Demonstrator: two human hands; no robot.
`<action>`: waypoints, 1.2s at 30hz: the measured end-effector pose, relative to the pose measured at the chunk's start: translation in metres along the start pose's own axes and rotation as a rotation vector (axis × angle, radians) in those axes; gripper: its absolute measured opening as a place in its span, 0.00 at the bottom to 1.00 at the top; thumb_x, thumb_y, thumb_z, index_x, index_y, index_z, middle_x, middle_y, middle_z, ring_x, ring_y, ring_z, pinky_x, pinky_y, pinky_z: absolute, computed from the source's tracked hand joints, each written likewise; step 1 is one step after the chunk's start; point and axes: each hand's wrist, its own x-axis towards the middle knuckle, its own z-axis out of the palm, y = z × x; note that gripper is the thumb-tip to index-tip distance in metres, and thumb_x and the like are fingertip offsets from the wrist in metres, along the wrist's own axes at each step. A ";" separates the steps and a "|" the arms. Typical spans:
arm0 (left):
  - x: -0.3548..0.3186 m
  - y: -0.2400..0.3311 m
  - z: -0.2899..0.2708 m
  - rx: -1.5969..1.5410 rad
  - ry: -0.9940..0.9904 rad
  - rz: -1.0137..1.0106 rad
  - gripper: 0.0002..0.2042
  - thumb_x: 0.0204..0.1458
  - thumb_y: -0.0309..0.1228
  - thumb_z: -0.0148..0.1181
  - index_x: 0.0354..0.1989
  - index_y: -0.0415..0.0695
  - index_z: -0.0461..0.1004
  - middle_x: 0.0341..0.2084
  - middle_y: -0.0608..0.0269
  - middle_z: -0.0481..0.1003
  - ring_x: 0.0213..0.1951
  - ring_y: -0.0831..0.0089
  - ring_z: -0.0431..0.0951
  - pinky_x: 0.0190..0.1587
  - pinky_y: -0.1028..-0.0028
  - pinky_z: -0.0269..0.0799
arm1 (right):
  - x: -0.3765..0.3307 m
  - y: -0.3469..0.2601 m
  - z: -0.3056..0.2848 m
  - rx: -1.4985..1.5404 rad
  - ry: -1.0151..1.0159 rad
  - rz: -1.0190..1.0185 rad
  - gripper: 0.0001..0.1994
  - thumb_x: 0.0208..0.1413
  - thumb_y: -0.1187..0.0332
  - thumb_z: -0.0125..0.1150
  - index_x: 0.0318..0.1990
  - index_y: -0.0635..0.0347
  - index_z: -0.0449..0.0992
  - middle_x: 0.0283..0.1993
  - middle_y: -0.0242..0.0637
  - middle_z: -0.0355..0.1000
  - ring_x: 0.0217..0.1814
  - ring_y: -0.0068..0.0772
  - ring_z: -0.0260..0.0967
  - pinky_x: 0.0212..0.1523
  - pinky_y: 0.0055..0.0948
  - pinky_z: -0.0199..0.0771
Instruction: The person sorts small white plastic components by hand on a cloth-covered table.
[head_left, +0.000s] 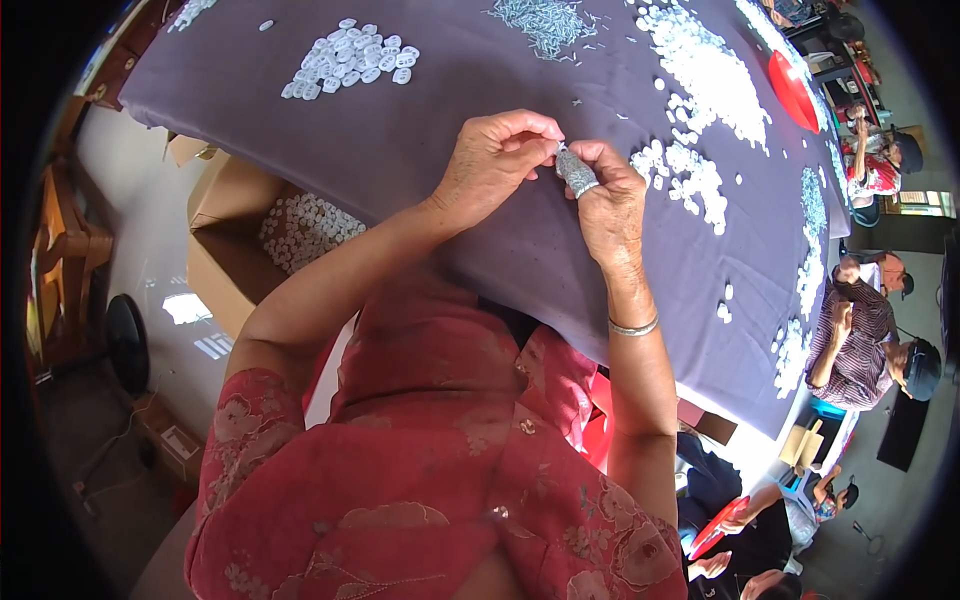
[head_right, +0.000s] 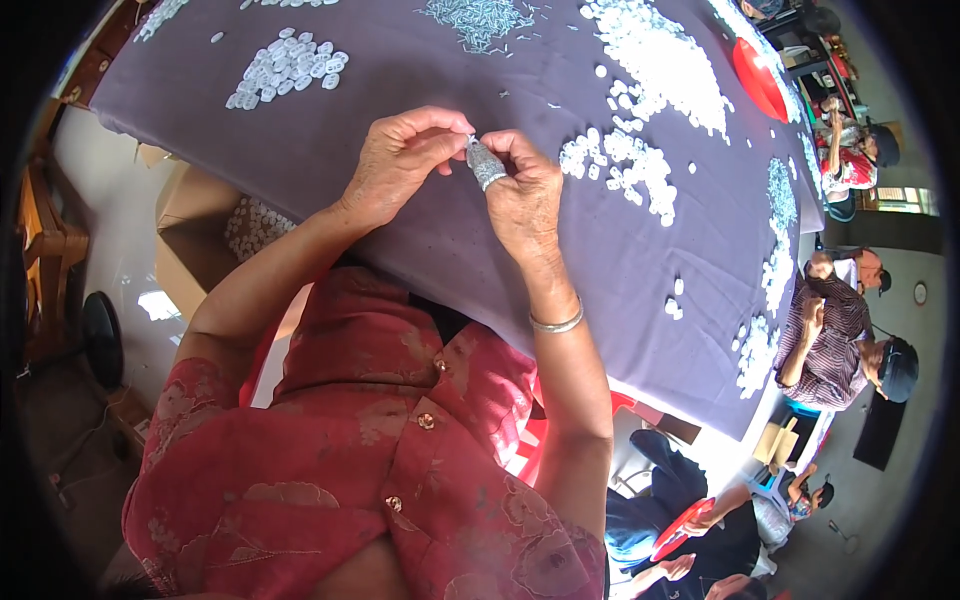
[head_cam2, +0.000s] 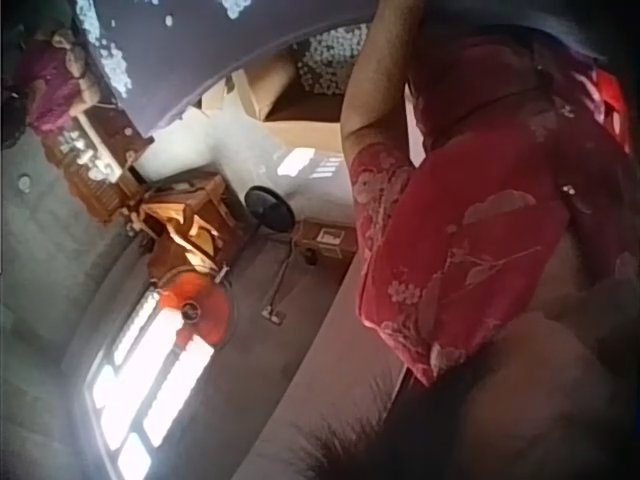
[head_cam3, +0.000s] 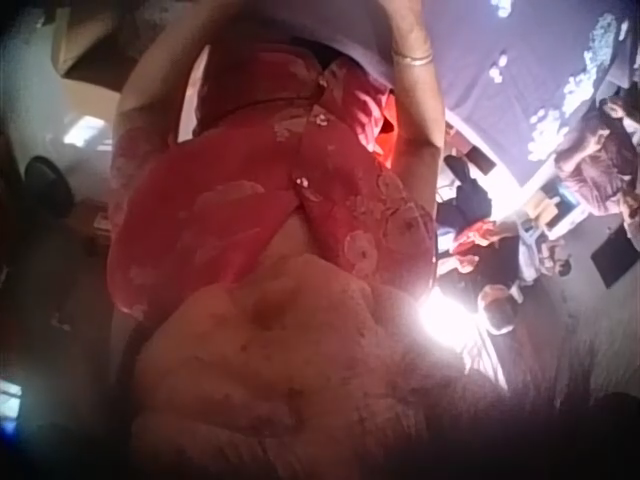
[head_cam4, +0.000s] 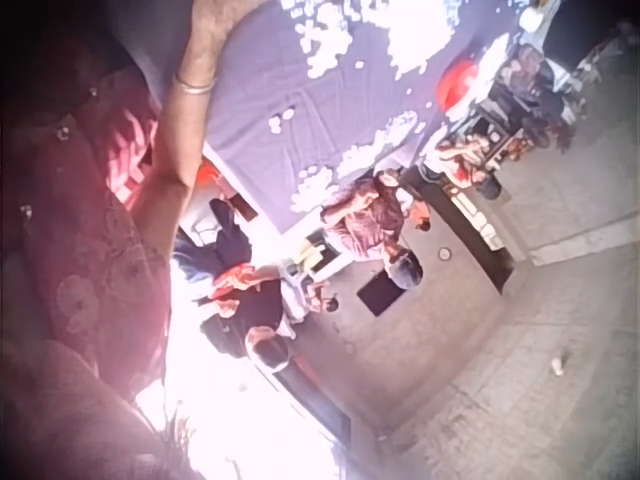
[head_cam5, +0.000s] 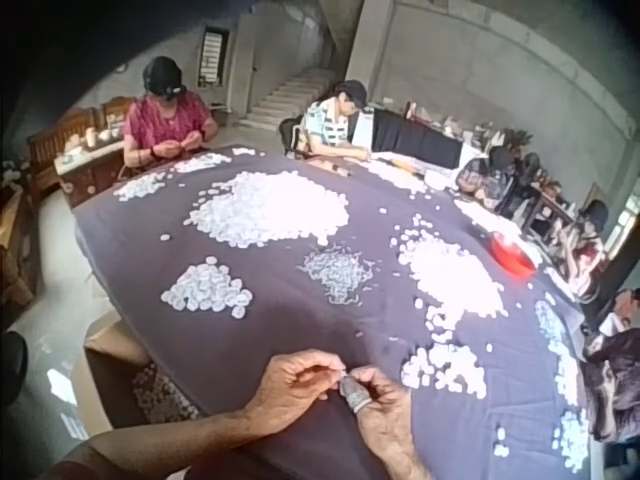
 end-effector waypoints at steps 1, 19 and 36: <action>-0.001 0.000 0.000 0.008 -0.017 -0.022 0.05 0.51 0.23 0.55 0.36 0.40 0.75 0.30 0.67 0.74 0.31 0.82 0.73 0.29 0.82 0.69 | -0.001 0.000 0.000 0.007 0.007 0.004 0.02 0.52 0.76 0.56 0.33 0.63 0.74 0.27 0.26 0.71 0.25 0.13 0.61 0.27 0.14 0.63; 0.012 -0.001 -0.015 0.000 0.033 -0.016 0.03 0.48 0.22 0.57 0.32 0.43 0.74 0.28 0.70 0.73 0.29 0.84 0.71 0.30 0.81 0.69 | 0.082 0.017 -0.044 -0.496 -0.043 -0.169 0.08 0.49 0.77 0.59 0.38 0.62 0.74 0.28 0.29 0.72 0.31 0.17 0.68 0.35 0.17 0.68; 0.012 -0.003 -0.016 0.069 0.067 -0.008 0.02 0.49 0.23 0.57 0.31 0.42 0.74 0.26 0.71 0.72 0.28 0.86 0.70 0.30 0.81 0.70 | 0.092 -0.005 -0.047 -0.618 -0.115 -0.017 0.06 0.48 0.78 0.49 0.33 0.63 0.71 0.27 0.30 0.70 0.26 0.16 0.64 0.26 0.17 0.64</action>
